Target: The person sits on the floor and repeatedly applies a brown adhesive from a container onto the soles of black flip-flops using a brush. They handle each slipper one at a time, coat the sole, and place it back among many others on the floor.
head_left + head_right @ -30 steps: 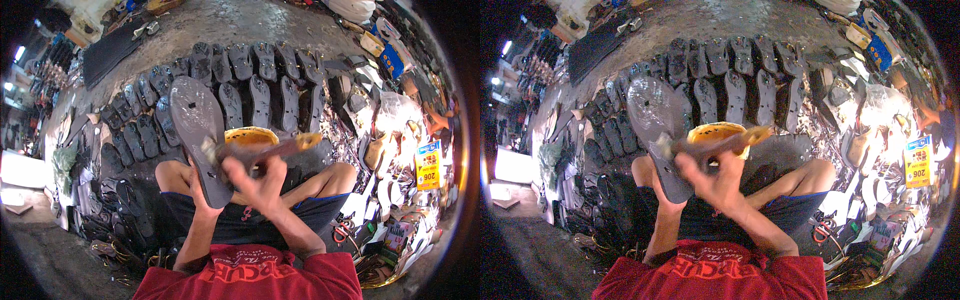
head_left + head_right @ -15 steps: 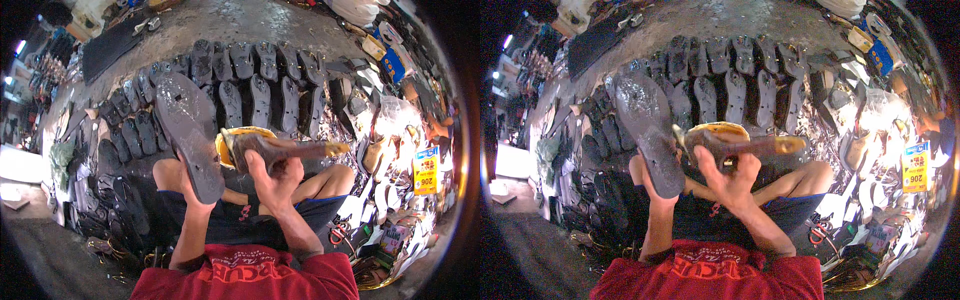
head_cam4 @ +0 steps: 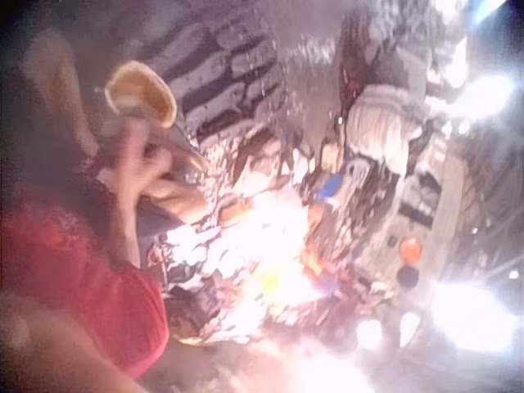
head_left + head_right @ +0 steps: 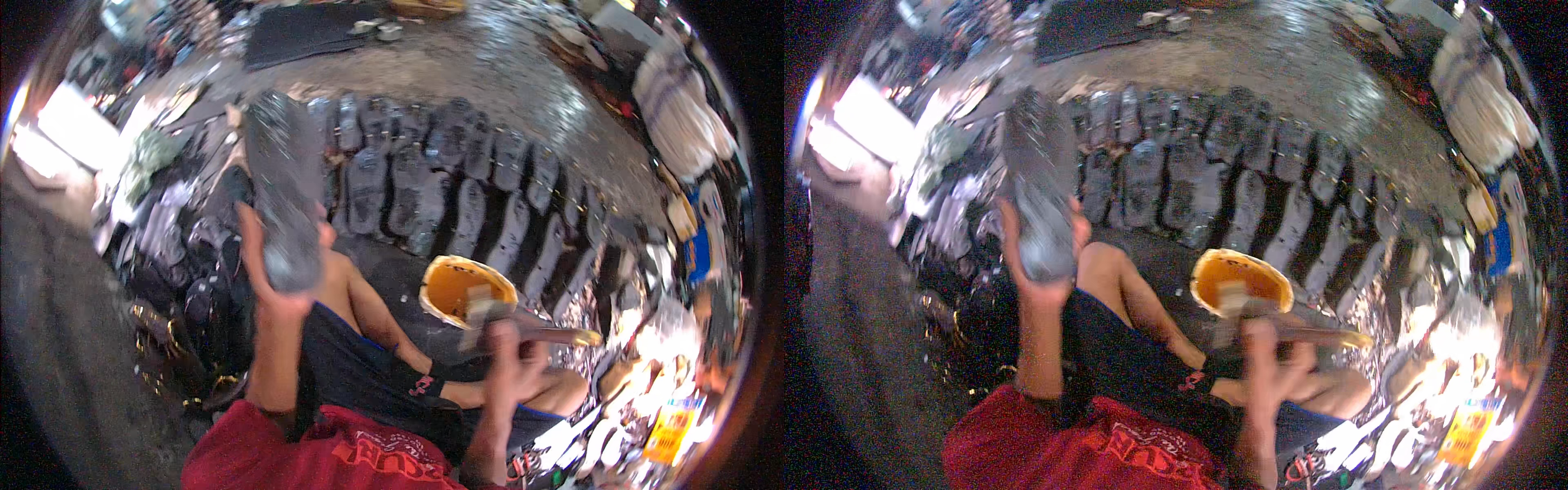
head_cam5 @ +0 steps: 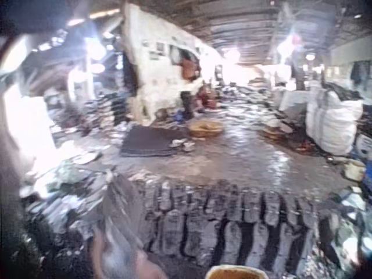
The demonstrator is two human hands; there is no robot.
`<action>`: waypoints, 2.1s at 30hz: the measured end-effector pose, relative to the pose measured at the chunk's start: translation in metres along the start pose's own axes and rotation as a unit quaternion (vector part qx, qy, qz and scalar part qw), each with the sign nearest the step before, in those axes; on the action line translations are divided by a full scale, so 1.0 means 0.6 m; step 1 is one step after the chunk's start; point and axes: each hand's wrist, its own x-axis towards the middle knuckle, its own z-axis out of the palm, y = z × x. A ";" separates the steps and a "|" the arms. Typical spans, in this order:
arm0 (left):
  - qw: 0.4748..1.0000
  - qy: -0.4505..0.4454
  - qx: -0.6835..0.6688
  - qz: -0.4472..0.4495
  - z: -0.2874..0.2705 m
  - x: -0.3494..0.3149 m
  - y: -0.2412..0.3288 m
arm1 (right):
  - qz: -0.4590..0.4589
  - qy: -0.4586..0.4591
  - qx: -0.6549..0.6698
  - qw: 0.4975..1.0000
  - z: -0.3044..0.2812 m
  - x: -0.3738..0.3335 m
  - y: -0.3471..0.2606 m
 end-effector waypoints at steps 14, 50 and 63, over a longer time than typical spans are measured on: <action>0.973 0.020 -0.136 -0.185 -0.323 0.336 -0.170 | 0.019 0.062 -0.098 0.993 -0.016 0.071 0.160; 0.443 -0.219 0.864 0.096 -0.189 -0.154 -0.038 | 0.087 -0.051 -0.226 0.969 -0.171 0.037 0.149; 0.950 -0.095 0.053 -0.294 -0.043 -0.186 -0.177 | -0.135 0.047 0.128 0.981 -0.002 0.099 0.044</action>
